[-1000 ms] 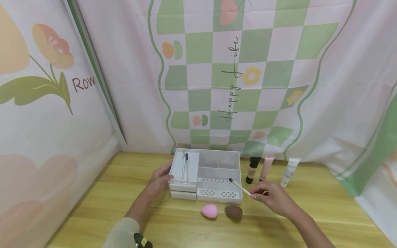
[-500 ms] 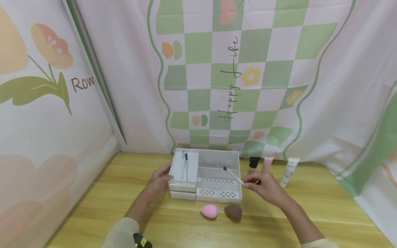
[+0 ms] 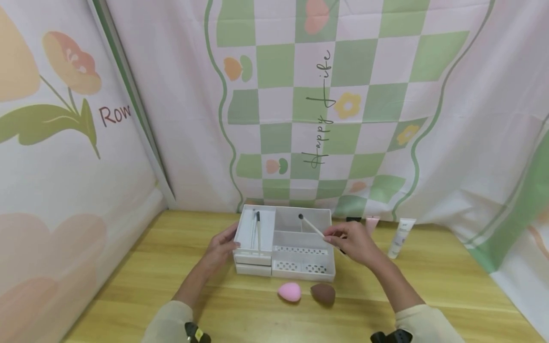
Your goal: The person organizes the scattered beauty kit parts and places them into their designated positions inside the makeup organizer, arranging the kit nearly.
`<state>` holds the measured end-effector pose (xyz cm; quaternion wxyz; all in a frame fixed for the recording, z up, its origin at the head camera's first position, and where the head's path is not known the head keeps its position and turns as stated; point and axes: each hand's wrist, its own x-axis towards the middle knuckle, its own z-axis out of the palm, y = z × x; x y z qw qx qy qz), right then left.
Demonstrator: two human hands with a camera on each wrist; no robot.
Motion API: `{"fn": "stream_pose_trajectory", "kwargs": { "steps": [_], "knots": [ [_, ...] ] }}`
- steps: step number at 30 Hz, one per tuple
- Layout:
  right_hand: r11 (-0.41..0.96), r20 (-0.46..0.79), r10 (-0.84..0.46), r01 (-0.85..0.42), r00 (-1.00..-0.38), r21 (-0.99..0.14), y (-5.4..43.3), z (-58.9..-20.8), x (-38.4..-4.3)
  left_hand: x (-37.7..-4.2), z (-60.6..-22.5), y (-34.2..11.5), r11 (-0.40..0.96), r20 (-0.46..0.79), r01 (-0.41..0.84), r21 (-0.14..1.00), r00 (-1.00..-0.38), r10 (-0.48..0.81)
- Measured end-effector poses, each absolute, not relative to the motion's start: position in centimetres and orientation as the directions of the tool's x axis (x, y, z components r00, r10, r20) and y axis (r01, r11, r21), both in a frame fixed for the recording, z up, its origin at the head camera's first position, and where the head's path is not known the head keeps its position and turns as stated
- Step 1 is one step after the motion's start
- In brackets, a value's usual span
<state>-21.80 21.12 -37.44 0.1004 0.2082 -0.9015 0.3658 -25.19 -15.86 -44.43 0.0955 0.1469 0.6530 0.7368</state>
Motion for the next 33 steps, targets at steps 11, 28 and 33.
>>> {"fn": "stream_pose_trajectory", "kwargs": {
  "steps": [11, 28, 33],
  "knots": [
    [0.611, 0.334, -0.355, -0.487, -0.873, -0.624, 19.4, -37.4, -23.9, -25.3, -44.5, -15.8, -0.132, 0.085, 0.044, 0.99, -0.941, 0.328],
    [0.617, 0.317, -0.373, -0.488, -0.872, -0.618, 17.5, -39.0, -26.0, -25.1, -44.5, -15.8, -0.107, 0.077, 0.045, 0.993, -0.947, 0.313],
    [0.626, 0.307, -0.378, -0.486, -0.873, -0.611, 17.2, -39.8, -26.5, -25.3, -44.4, -15.8, -0.121, 0.083, 0.046, 0.992, -0.943, 0.322]
  ]
}}
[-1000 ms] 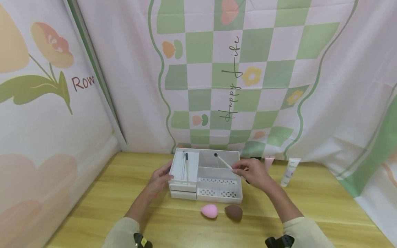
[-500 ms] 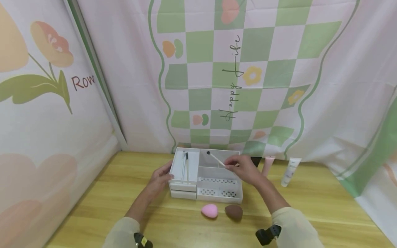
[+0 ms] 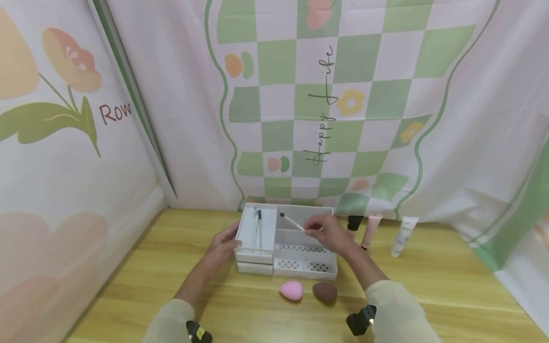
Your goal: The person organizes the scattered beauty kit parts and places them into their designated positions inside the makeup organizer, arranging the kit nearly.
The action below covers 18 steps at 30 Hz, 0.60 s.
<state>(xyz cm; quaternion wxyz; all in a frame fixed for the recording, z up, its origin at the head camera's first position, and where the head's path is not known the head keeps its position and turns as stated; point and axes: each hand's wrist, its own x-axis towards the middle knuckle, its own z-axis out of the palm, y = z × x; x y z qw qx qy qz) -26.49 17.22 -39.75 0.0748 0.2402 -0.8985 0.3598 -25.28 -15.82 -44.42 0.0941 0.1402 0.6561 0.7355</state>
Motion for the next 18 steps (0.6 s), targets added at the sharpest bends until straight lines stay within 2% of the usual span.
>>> {"fn": "stream_pose_trajectory", "kwargs": {
  "steps": [11, 18],
  "knots": [
    [0.721, 0.195, -0.304, -0.359, -0.932, -0.592, 16.1, -40.2, -26.7, -25.3, -44.2, -15.7, -0.108, 0.074, 0.042, 0.993, -0.947, 0.312],
    [0.743, 0.156, -0.295, -0.329, -0.943, -0.583, 15.9, -41.0, -26.7, -25.3, -44.5, -15.8, -0.106, 0.072, 0.041, 0.993, -0.949, 0.308]
  ]
}}
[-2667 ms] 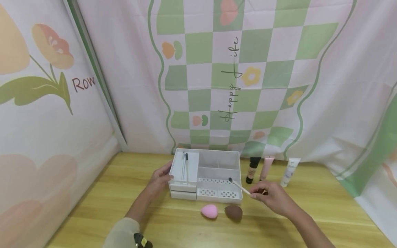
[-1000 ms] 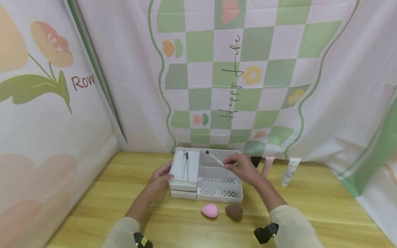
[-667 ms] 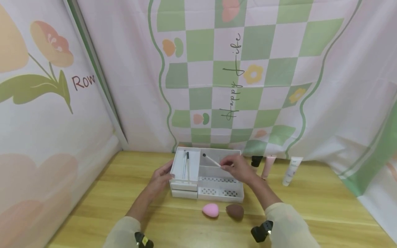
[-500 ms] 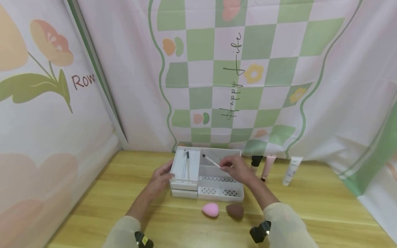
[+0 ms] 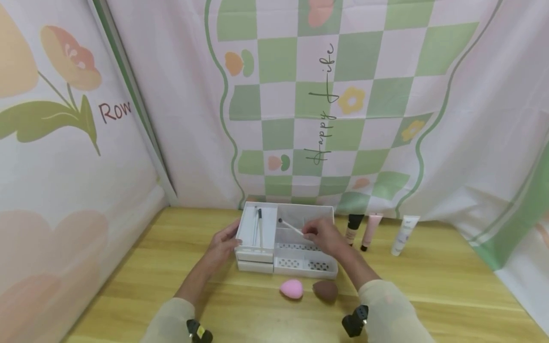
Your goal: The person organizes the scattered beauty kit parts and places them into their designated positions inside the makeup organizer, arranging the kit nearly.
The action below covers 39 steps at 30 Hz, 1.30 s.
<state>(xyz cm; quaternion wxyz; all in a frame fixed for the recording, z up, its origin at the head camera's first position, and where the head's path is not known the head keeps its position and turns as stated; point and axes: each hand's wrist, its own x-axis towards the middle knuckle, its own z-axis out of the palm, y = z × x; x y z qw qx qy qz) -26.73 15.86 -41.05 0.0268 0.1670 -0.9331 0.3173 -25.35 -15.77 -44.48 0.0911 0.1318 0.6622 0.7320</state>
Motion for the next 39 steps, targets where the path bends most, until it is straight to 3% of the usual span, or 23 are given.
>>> {"fn": "stream_pose_trajectory", "kwargs": {
  "steps": [14, 22, 39],
  "knots": [
    [0.769, 0.193, -0.363, -0.41, -0.912, -0.491, 16.1, -42.5, -26.9, -25.4, -44.6, -15.9, -0.09, 0.097, 0.072, 0.993, -0.941, 0.323],
    [0.731, 0.226, -0.499, -0.546, -0.837, -0.408, 16.5, -42.7, -27.0, -25.5, -44.7, -16.0, -0.099, 0.096, 0.067, 0.993, -0.939, 0.329],
    [0.749, 0.129, -0.527, -0.53, -0.84, -0.398, 16.3, -42.9, -27.1, -25.3, -44.4, -15.8, -0.08, 0.083, 0.06, 0.995, -0.945, 0.316]
  ]
}}
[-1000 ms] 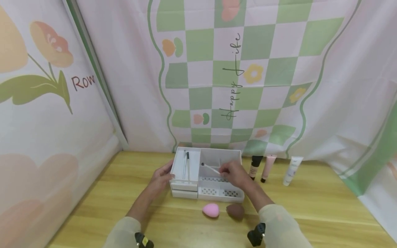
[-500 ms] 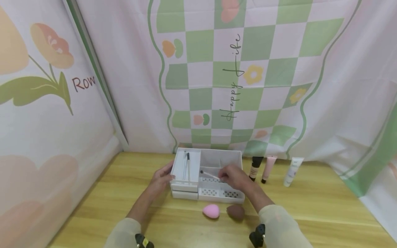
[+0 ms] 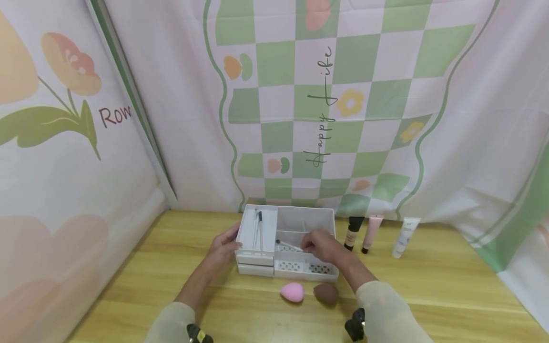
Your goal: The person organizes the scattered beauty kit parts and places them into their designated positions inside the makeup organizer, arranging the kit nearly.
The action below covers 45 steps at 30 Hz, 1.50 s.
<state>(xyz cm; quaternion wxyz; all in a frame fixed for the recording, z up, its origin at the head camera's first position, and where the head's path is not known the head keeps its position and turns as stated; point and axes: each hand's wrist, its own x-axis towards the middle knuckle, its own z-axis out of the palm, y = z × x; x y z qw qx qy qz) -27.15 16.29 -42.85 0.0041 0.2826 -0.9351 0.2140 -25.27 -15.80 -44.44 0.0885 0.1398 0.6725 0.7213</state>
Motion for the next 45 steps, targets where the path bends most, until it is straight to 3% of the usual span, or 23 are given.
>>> {"fn": "stream_pose_trajectory", "kwargs": {
  "steps": [17, 36, 45],
  "knots": [
    [0.709, 0.119, -0.588, -0.581, -0.8, -0.399, 16.5, -42.5, -27.5, -25.2, -44.5, -15.6, -0.092, 0.07, 0.044, 0.995, -0.952, 0.299],
    [0.699, 0.145, -0.567, -0.567, -0.811, -0.437, 16.7, -42.4, -27.2, -25.1, -44.5, -15.6, -0.098, 0.07, 0.042, 0.994, -0.949, 0.308],
    [0.679, 0.154, -0.526, -0.522, -0.837, -0.516, 16.8, -41.7, -26.7, -25.2, -44.5, -15.6, -0.11, 0.081, 0.048, 0.993, -0.946, 0.315]
  ]
}}
